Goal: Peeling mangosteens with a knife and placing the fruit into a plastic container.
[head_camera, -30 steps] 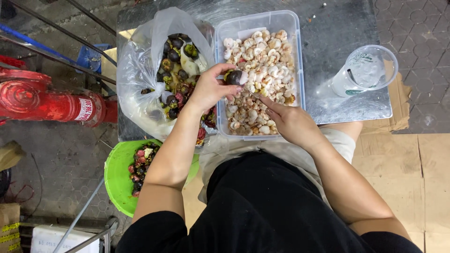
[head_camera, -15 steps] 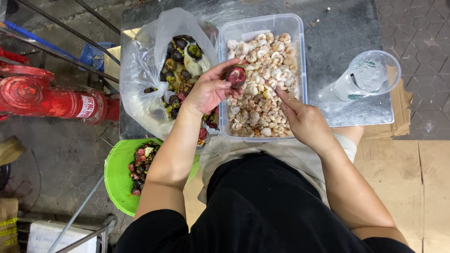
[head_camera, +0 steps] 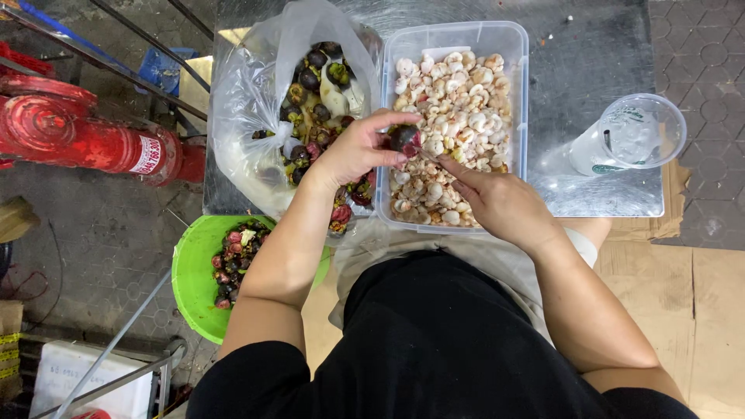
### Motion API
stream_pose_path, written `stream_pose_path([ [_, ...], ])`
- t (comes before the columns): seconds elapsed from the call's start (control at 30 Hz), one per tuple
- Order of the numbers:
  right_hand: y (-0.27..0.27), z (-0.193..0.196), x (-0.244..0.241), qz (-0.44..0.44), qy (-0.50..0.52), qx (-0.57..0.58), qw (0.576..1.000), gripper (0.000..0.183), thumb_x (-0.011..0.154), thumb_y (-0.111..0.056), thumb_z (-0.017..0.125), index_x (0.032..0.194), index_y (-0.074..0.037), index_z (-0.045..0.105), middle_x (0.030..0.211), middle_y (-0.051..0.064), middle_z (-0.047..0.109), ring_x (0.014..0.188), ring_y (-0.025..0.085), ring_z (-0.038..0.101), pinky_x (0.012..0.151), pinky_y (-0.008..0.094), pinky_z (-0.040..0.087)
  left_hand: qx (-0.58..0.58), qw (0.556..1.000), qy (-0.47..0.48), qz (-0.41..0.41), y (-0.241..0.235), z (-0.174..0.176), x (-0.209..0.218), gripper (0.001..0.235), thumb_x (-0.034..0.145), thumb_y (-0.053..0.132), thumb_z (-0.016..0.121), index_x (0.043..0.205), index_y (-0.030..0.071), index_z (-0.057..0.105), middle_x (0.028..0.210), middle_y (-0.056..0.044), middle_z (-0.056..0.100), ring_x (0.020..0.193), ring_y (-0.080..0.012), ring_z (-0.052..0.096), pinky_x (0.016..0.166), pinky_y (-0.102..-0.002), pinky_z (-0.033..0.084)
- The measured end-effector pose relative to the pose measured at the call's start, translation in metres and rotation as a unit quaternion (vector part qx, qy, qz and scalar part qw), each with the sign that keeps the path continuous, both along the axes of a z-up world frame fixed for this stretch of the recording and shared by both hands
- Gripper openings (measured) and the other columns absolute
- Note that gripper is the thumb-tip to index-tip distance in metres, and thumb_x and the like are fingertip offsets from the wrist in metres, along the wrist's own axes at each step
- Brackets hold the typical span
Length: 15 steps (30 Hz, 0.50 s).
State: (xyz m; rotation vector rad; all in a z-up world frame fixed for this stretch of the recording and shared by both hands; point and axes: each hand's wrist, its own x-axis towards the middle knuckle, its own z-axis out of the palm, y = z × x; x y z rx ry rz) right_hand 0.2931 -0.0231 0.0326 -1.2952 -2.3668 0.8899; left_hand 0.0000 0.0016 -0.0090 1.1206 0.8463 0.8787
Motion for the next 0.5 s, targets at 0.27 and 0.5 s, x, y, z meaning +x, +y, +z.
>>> stream_pose_path([
  [0.27, -0.003, -0.036, -0.004, -0.05, 0.076, -0.068, 0.993, 0.041, 0.103, -0.028, 0.058, 0.144, -0.026, 0.061, 0.107, 0.022, 0.072, 0.094, 0.042, 0.072, 0.085, 0.046, 0.057, 0.047, 0.995, 0.04, 0.074, 0.002, -0.028, 0.016, 0.054, 0.085, -0.017, 0.077, 0.131, 0.005, 0.061, 0.129, -0.005, 0.057, 0.112, -0.0171, 0.068, 0.095, -0.031, 0.063],
  [0.5, -0.003, -0.059, 0.004, -0.084, 0.192, -0.013, 0.978, 0.041, 0.105, -0.024, 0.058, 0.145, -0.019, 0.057, 0.126, 0.021, 0.069, 0.111, 0.041, 0.069, 0.091, 0.045, 0.054, 0.059, 0.988, 0.066, 0.131, 0.003, -0.018, 0.021, 0.056, 0.082, -0.018, 0.077, 0.131, 0.006, 0.062, 0.126, -0.004, 0.052, 0.102, -0.0199, 0.074, 0.088, -0.032, 0.067],
])
